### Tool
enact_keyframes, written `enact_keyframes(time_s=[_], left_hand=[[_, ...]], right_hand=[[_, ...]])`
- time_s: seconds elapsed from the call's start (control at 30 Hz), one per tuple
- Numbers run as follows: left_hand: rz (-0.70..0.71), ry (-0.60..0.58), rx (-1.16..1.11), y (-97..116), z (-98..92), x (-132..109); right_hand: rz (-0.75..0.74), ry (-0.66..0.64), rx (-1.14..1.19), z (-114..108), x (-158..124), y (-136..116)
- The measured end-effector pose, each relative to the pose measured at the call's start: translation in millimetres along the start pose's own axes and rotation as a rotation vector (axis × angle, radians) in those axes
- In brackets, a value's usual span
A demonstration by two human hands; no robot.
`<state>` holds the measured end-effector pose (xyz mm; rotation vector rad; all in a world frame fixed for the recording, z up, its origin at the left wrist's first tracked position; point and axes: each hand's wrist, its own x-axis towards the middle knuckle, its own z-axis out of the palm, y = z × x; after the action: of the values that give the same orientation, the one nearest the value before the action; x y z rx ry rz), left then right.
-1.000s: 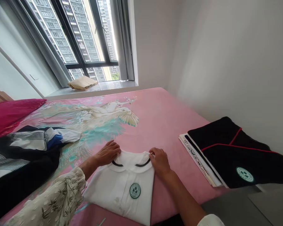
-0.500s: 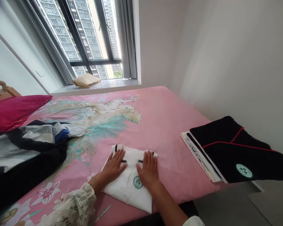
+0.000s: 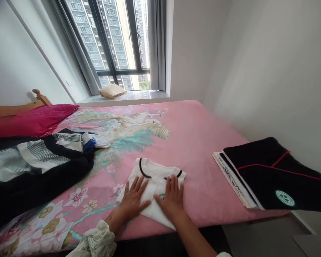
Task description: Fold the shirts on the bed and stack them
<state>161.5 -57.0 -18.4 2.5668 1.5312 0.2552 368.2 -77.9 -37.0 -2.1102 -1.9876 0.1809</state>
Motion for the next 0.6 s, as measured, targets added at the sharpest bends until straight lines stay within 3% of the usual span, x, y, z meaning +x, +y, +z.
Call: enact_keyframes(time_s=[0.13, 0.23, 0.43, 0.53, 0.6], left_hand=[[-0.064, 0.087, 0.020, -5, -11.7, -14], [-0.059, 0.133, 0.043, -5, -15.1, -29], [-0.117, -0.016, -0.025, -5, -4.1, -37], [-0.215, 0.073, -0.084, -15, 0.3, -39], [-0.356, 0.188, -0.155, -26, -1.1, -41]], right_hand=[[0.003, 0.029, 0.013, -18, -11, -4], [-0.133, 0.048, 0.030, -21, -29, -12], [-0.253, -0.070, 0.156, -6, -44, -14], [-0.135, 0.067, 0.362, -5, -44, 6], [0.101, 0.170, 0.610, -8, -46, 23]])
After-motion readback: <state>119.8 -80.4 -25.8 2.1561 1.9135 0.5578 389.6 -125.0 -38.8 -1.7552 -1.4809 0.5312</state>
